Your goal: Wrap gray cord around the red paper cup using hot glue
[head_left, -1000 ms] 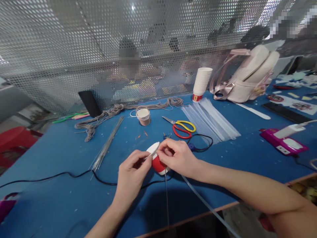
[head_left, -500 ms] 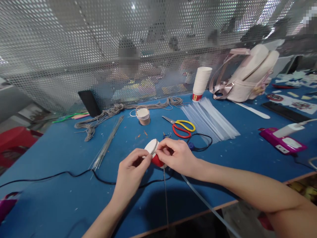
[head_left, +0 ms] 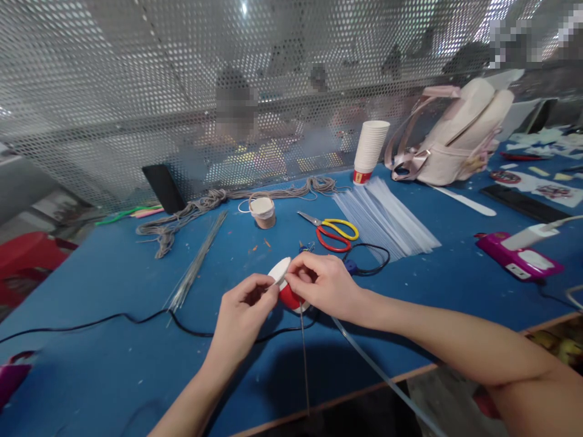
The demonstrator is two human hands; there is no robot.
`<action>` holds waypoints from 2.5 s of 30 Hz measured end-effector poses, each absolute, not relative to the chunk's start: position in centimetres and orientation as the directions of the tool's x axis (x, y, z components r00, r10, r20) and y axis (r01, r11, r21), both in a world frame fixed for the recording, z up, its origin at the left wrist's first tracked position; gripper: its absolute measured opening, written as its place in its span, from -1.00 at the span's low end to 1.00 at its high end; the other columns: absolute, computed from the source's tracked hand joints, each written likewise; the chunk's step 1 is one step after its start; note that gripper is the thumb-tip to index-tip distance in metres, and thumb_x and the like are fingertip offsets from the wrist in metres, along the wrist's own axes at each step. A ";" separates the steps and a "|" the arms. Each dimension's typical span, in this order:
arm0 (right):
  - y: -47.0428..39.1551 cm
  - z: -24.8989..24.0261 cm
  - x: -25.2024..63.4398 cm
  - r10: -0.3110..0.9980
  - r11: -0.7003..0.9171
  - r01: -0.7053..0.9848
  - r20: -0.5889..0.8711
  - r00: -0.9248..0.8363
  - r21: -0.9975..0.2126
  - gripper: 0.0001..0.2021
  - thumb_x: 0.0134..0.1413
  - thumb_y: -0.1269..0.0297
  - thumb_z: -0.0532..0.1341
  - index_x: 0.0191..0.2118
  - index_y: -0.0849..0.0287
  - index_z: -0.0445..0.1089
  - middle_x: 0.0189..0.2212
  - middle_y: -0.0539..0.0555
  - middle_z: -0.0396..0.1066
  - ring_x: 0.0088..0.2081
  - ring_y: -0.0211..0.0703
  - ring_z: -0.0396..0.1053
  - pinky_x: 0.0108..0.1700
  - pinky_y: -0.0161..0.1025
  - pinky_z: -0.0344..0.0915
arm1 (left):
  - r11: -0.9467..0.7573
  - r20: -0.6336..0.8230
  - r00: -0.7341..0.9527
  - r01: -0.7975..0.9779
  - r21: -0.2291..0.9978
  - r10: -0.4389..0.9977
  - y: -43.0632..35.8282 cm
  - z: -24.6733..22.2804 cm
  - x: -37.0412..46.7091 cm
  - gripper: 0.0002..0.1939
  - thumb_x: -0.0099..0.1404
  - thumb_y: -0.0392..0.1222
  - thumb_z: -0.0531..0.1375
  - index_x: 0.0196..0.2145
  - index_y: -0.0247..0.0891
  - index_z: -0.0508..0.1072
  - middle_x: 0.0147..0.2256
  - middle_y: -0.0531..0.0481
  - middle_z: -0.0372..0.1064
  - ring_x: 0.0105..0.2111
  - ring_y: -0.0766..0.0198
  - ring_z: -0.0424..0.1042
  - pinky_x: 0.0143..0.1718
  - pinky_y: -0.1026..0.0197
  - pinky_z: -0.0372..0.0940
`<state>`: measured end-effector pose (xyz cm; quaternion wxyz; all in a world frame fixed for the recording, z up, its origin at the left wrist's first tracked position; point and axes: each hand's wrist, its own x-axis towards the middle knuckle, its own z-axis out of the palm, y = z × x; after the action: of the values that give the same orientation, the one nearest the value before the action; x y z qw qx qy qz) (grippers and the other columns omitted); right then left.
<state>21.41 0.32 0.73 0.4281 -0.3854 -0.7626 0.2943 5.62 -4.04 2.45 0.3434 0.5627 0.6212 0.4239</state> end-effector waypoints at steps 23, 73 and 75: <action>1.1 1.0 25.6 0.611 0.789 0.517 0.511 -0.604 -0.332 -0.80 0.19 0.40 0.07 -0.22 0.30 0.43 -0.37 0.15 0.45 -0.35 -0.16 0.35 -0.29 -0.25 0.27 | -0.029 0.121 -0.293 0.298 0.954 0.948 -3.7 2.0 4.9 -0.83 0.05 -0.09 0.27 -0.49 -0.26 0.53 -0.62 0.10 0.32 -0.59 0.37 0.22 -0.56 0.34 0.16; -2.3 1.3 25.9 0.842 0.500 0.355 0.347 -0.414 -0.790 -0.88 -0.14 0.44 0.13 -0.40 0.13 0.34 -0.58 -0.04 0.41 -0.59 -0.29 0.31 -0.50 -0.36 0.21 | -0.138 0.234 -0.243 0.356 0.924 0.942 -3.7 1.5 5.7 -0.90 0.11 -0.18 0.23 -0.44 -0.24 0.53 -0.47 0.03 0.42 -0.49 0.32 0.35 -0.43 0.31 0.28; -2.3 1.1 25.9 0.826 0.530 0.343 0.381 -0.416 -0.775 -0.88 -0.14 0.43 0.12 -0.39 0.14 0.32 -0.59 -0.05 0.38 -0.60 -0.30 0.27 -0.51 -0.36 0.19 | -0.142 0.241 -0.235 0.371 0.918 0.942 -3.7 1.5 5.8 -0.89 0.11 -0.18 0.23 -0.44 -0.23 0.53 -0.47 0.03 0.43 -0.49 0.31 0.35 -0.44 0.30 0.28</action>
<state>25.88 -2.29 1.08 0.3907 -0.3735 -0.7826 0.3088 5.75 -3.71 1.50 0.2769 0.5528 0.5937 0.5150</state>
